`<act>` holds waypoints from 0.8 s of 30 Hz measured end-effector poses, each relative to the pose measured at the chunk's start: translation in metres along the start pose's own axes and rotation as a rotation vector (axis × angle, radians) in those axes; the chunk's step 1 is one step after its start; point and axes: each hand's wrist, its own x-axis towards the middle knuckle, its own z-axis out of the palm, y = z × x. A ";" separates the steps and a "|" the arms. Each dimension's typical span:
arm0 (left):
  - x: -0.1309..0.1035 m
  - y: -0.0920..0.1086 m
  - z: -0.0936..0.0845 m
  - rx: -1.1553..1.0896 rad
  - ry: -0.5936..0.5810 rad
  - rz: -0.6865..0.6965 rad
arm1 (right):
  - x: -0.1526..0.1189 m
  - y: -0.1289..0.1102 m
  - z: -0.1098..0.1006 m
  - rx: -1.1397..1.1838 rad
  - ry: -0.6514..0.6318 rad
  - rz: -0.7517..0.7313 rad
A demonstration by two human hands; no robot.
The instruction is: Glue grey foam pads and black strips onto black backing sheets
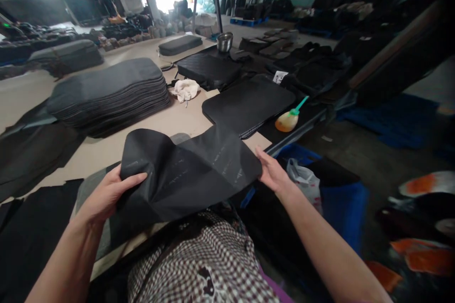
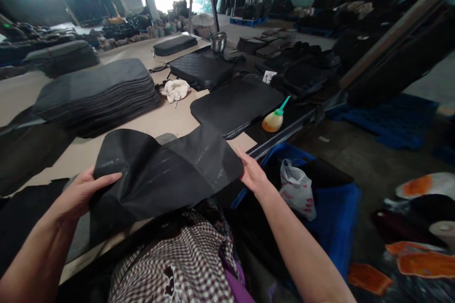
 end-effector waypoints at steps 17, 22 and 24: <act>-0.052 -0.006 -0.145 0.220 0.650 0.401 | 0.053 -0.086 0.155 -0.153 -0.162 -0.497; -0.046 -0.078 -0.172 0.220 0.732 0.191 | 0.060 -0.030 0.148 -0.450 -0.165 -0.445; -0.040 -0.106 -0.175 0.469 0.748 0.157 | 0.062 -0.005 0.142 -0.546 -0.153 -0.497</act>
